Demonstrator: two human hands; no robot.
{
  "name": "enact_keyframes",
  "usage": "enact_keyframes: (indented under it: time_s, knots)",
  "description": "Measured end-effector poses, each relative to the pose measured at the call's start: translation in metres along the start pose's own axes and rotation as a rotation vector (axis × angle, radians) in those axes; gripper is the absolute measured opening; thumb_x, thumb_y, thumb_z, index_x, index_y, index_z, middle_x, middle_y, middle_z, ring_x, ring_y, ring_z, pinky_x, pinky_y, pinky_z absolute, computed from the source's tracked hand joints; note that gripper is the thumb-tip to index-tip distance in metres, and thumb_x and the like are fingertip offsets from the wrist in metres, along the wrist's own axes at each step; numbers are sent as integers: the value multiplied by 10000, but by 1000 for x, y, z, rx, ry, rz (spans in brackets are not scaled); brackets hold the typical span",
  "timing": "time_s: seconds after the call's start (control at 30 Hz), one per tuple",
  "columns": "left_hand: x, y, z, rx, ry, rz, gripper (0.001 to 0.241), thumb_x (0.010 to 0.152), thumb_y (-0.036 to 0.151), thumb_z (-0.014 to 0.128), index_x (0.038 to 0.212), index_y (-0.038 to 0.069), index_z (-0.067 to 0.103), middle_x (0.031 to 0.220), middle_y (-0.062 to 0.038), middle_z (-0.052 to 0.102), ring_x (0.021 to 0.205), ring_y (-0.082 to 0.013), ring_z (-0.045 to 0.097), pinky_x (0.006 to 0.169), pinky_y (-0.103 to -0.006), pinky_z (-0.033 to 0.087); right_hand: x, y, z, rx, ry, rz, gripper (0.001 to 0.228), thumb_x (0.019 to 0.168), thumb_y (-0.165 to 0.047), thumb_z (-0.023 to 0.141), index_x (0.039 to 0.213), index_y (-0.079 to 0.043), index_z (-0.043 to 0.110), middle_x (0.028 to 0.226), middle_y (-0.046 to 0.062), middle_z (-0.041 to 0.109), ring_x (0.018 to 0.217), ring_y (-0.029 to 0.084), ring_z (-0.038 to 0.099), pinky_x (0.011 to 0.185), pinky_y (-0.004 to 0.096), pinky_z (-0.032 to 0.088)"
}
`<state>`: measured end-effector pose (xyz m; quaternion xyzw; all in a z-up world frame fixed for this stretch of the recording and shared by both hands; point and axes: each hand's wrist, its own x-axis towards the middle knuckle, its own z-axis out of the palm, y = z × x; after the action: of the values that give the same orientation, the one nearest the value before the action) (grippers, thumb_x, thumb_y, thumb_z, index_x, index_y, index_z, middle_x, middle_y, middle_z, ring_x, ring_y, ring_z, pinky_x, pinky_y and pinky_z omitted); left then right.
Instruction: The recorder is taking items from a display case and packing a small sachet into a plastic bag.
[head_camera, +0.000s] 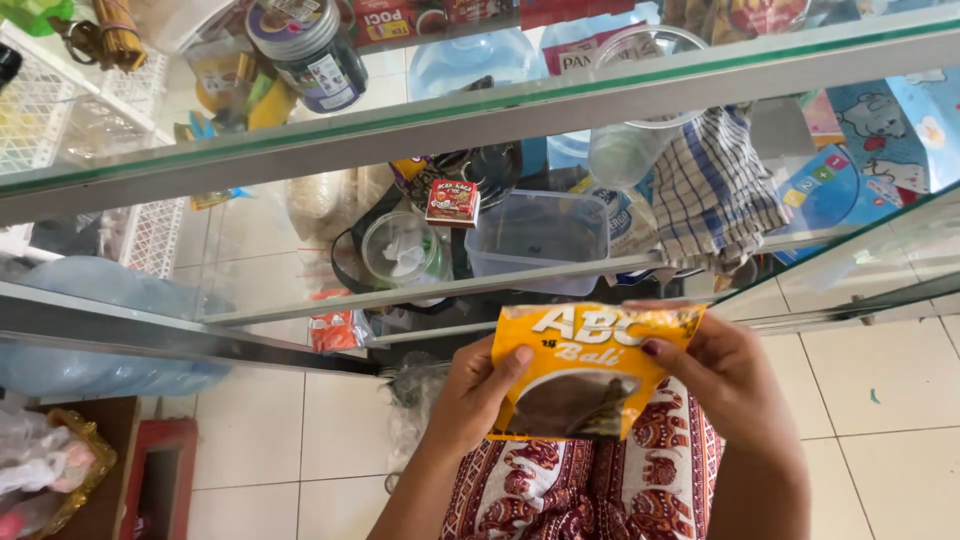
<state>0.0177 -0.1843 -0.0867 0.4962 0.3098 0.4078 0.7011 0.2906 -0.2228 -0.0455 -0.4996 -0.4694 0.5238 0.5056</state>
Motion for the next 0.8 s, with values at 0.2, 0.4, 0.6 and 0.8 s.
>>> enact_keyframes:
  time_s: [0.2, 0.4, 0.6, 0.8]
  knots:
    - [4, 35, 5, 98, -13, 122, 290, 1061, 142, 563, 1296, -6, 648, 1191, -59, 740, 1105, -129, 671, 970, -288, 541, -2, 27, 5, -21, 13, -9, 310, 941, 75, 582, 1208, 49, 737, 1134, 131, 781, 993, 146, 711, 878, 278, 565]
    - [9, 29, -19, 94, -166, 181, 266, 979, -70, 509, 1206, 1, 630, 1177, -54, 711, 1174, -153, 657, 1069, -304, 513, -9, 69, -22, 103, -96, -164, 329, 877, 169, 602, 1143, 52, 757, 1147, 176, 781, 1090, 215, 725, 972, 334, 567]
    - [6, 18, -29, -21, -312, 91, 234, 987, -79, 462, 1067, -5, 669, 1044, -76, 710, 1071, -147, 650, 1014, -280, 501, -15, 62, -36, 140, -154, -87, 346, 885, 138, 502, 1112, 129, 763, 1117, 249, 785, 1095, 296, 731, 990, 387, 552]
    - [2, 66, -4, 18, -245, 16, 171, 834, 62, 599, 987, 32, 670, 974, -4, 691, 913, -62, 616, 863, -208, 488, -11, 37, -30, 204, -230, -36, 516, 802, -55, 435, 1154, 184, 726, 1140, 313, 776, 1084, 348, 741, 973, 373, 538]
